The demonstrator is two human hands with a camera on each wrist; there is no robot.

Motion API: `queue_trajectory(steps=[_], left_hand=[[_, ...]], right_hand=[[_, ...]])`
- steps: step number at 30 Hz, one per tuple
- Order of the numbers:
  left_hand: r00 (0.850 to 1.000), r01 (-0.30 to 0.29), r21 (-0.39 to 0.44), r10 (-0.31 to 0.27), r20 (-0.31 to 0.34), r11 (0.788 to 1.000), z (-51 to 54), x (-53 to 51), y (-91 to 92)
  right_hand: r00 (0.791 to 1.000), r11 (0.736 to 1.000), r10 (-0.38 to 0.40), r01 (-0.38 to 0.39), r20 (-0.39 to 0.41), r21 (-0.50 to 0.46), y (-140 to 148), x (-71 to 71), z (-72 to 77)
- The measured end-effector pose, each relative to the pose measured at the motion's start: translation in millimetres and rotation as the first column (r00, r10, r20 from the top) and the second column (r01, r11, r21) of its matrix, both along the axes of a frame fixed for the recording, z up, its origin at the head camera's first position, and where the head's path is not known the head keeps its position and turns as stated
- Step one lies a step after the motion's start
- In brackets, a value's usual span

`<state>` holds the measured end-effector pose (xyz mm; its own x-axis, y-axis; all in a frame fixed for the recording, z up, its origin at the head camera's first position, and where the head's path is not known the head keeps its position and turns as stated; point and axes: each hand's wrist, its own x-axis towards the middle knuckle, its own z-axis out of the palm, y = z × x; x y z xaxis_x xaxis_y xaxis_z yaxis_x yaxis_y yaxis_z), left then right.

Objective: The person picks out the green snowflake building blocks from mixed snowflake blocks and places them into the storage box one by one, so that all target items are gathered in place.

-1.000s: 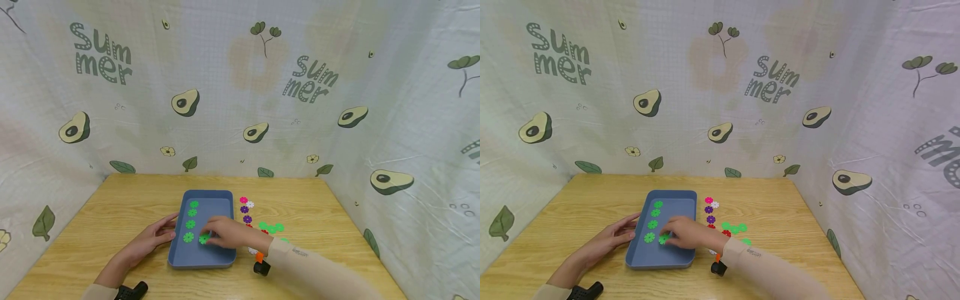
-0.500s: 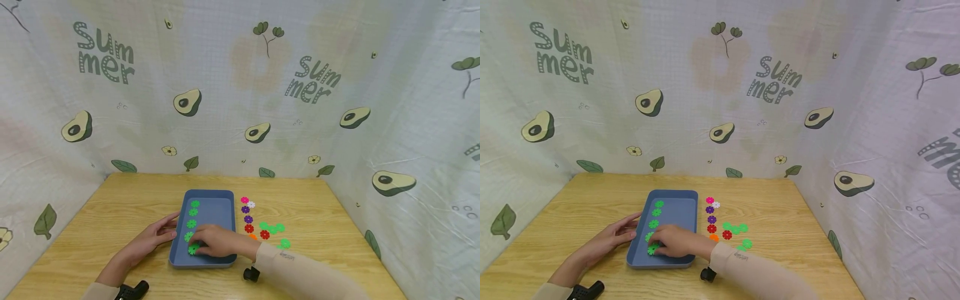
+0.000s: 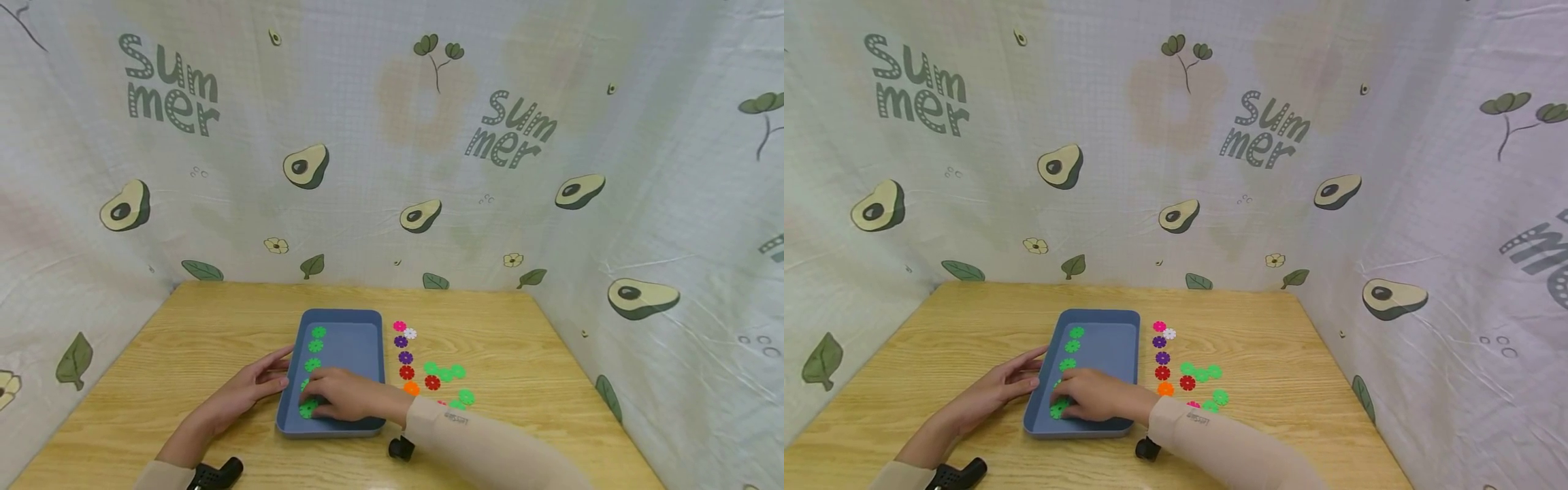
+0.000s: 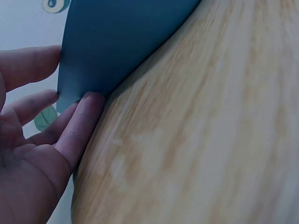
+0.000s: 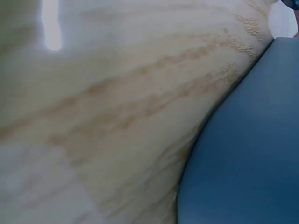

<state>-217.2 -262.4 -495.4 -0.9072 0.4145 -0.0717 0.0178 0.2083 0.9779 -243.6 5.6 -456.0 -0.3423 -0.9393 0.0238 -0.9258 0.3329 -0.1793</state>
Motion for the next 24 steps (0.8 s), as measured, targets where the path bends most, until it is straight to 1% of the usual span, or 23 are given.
queue_trajectory(steps=[7,18,22,24], left_hand=[[1.000,0.014,0.012,-0.014,-0.004,1.000,0.6,-0.5,0.7],[1.000,0.013,0.008,-0.013,-0.005,1.000,-1.3,-1.3,-0.3],[1.000,0.010,0.006,-0.010,0.000,1.000,-0.9,-1.3,-0.6],[1.000,0.009,0.006,-0.009,0.004,1.000,0.1,-1.1,-0.8]], right_hand=[[1.000,1.000,0.001,-0.001,-0.031,0.001,-4.5,-1.2,-1.2],[0.999,1.000,-0.005,0.005,-0.033,0.004,-6.9,-3.5,-7.3],[0.999,1.000,-0.005,0.006,-0.037,0.004,-6.4,-2.3,-6.3],[1.000,1.000,-0.005,0.005,-0.028,0.002,-5.1,-1.1,-4.0]])
